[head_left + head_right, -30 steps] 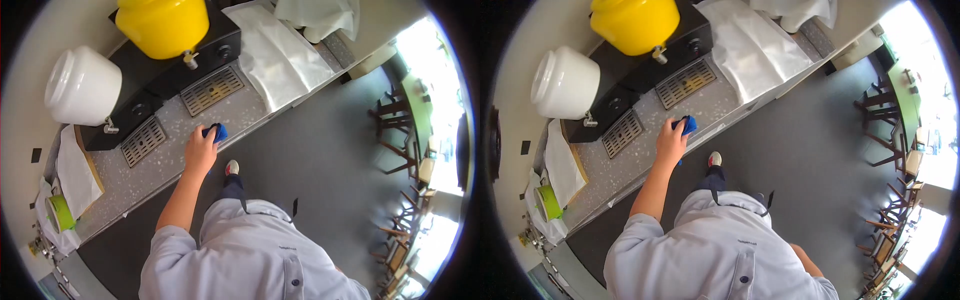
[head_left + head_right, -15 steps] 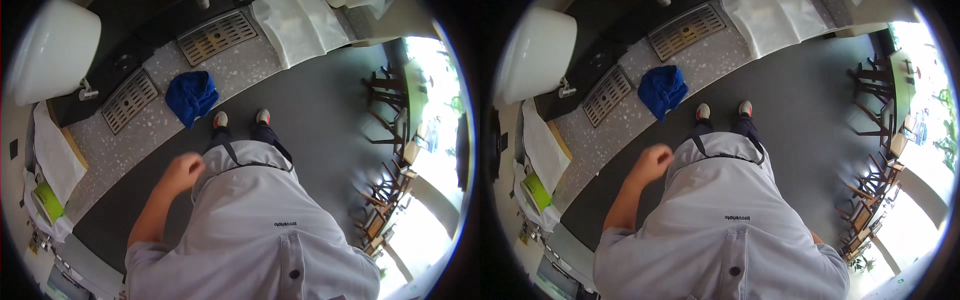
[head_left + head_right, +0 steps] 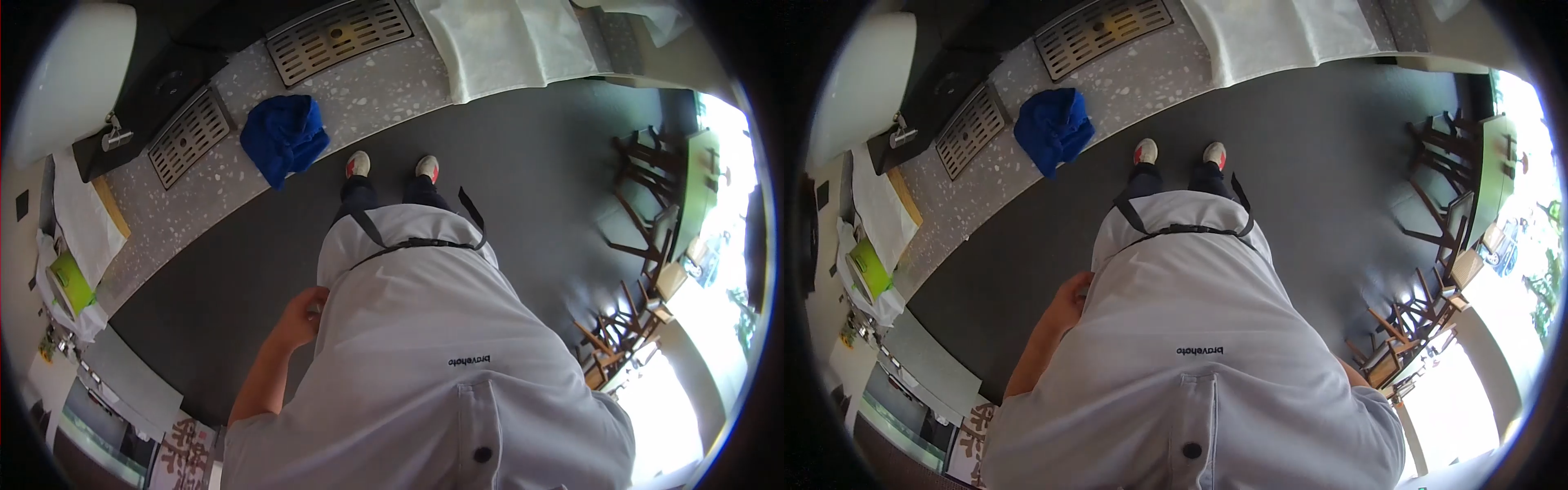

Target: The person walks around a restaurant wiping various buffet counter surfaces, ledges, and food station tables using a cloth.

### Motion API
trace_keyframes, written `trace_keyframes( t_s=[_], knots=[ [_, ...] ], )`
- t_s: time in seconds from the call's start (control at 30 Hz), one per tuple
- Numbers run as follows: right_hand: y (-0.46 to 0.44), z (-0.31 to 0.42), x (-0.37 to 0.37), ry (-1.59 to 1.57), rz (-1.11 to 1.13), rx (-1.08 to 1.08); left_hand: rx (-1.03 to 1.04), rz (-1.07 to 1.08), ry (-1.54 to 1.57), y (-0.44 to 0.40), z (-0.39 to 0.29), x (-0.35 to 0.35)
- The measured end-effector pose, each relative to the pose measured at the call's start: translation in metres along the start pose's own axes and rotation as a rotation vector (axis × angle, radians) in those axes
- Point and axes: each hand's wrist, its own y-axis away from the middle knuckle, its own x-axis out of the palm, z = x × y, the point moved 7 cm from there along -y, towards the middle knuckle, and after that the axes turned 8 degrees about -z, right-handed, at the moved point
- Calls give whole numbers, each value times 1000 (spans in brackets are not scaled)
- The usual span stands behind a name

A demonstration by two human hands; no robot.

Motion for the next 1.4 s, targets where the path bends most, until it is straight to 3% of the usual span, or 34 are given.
trace_keyframes(
  t_s=[0.17, 0.27, 0.37, 0.47, 0.63, 0.73, 0.8, 0.87, 0.93, 1.07, 1.17, 1.4],
  knots=[
    [13, 8, -32, 20, 75, -34, -265, 208, 259, -5, 23, 17],
    [26, 12, -49, 31, 124, -57, -282, 246, 132, 10, -7, 24],
    [42, 18, -65, 43, 174, -79, -337, 140, -16, 42, -32, 7],
    [58, 24, -80, 62, 216, -97, -122, 416, -167, 62, -26, 1],
    [71, 36, -97, 103, 263, -130, 43, 712, 66, 81, -61, 28],
    [75, 43, -107, 125, 292, -149, 344, 950, 196, 63, -46, 33],
    [76, 44, -109, 136, 302, -152, 315, 839, 384, 42, -60, 29],
    [73, 44, -109, 137, 304, -148, -11, 428, 652, 25, -100, 30],
    [69, 44, -109, 140, 305, -139, 59, 461, 406, 28, -154, 38],
    [65, 36, -109, 128, 320, -105, -68, 486, 90, 22, -168, 53],
    [70, 36, -116, 121, 329, -109, -53, 549, -30, 30, -186, 56],
    [138, 58, -147, 127, 320, -209, 89, 516, 47, 37, -208, 56]
  ],
)
